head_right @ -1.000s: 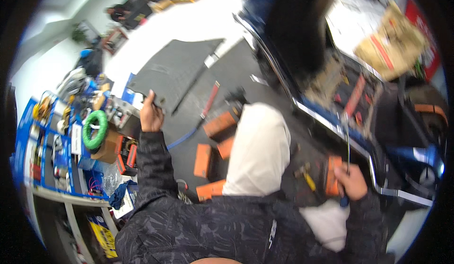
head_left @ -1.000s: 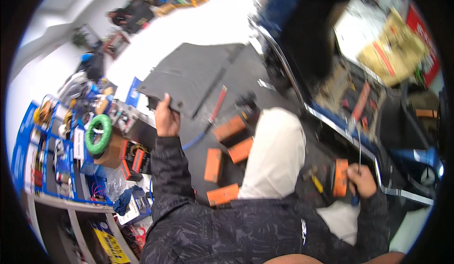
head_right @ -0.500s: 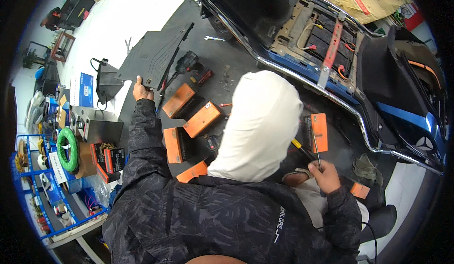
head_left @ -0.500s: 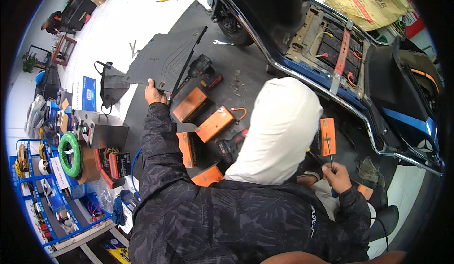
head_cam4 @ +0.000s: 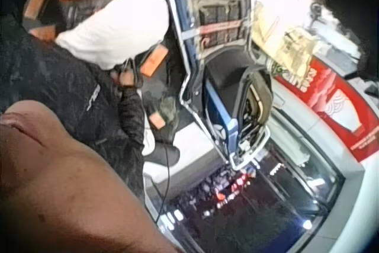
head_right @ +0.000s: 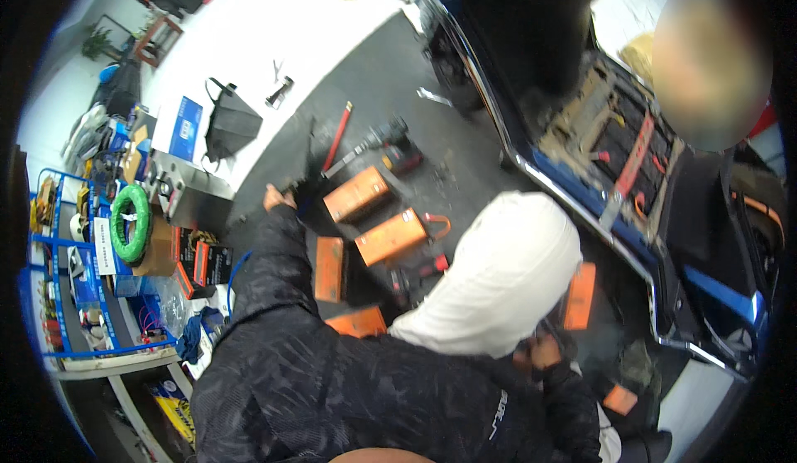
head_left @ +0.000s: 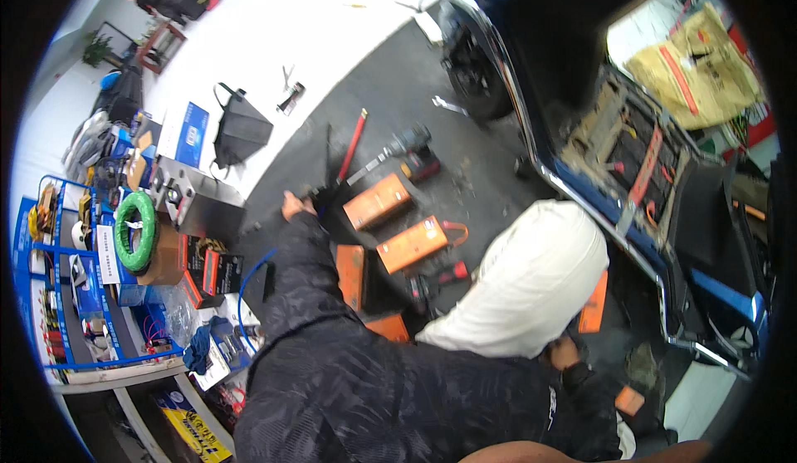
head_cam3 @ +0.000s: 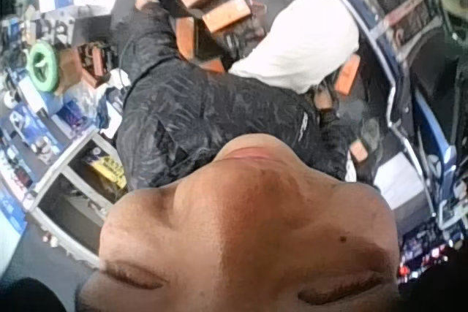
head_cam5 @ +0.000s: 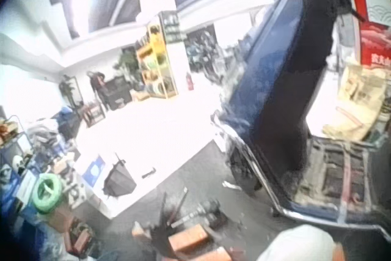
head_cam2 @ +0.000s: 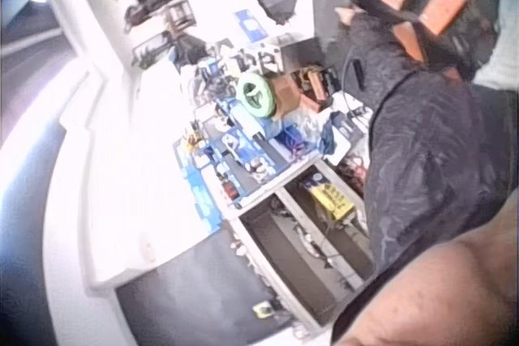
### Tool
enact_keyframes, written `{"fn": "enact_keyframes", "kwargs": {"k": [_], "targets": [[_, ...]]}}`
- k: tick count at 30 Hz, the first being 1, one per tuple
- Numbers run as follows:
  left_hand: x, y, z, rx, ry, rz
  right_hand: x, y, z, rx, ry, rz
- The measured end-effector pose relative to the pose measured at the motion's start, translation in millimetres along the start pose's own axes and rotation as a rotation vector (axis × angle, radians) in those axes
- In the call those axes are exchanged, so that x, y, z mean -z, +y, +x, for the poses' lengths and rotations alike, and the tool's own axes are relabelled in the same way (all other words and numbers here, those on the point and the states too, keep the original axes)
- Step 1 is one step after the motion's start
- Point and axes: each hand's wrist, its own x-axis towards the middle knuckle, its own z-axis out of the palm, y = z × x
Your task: The person removes a floor mat from a blue scooter, uses a cordless impact driver to remove and reinstall screws on the scooter's frame, then places the floor mat back and secures it with screws. The person also briefly uses a manual screwdriver.
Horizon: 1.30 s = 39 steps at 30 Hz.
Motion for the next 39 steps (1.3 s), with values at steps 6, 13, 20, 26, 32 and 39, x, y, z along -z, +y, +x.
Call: {"fn": "enact_keyframes", "kwargs": {"k": [6,13,20,26,32,39], "targets": [[-29.7,3.5,-35.0,-0.017,-0.411,0.072,-49.3,11.7,49.5,0.148,0.063,-0.082],[-23.4,9.1,-61.8,0.027,-0.455,-0.185,-55.1,13.2,84.9,0.062,0.005,-0.119],[65.0,55.6,3.0,-0.331,0.206,0.162,-62.5,2.3,74.3,0.155,0.090,-0.141],[252.2,243.6,-21.4,-0.498,0.124,-1.267,-56.7,-26.6,95.8,0.079,0.065,-0.131],[361.9,393.9,-164.6,-0.874,-0.601,-1.856,-30.7,-47.4,90.7,-0.009,-0.031,0.027],[363.4,479.8,-279.9,-0.997,-0.796,-1.762,-32.1,-28.9,82.4,-0.059,-0.064,0.003]]}}
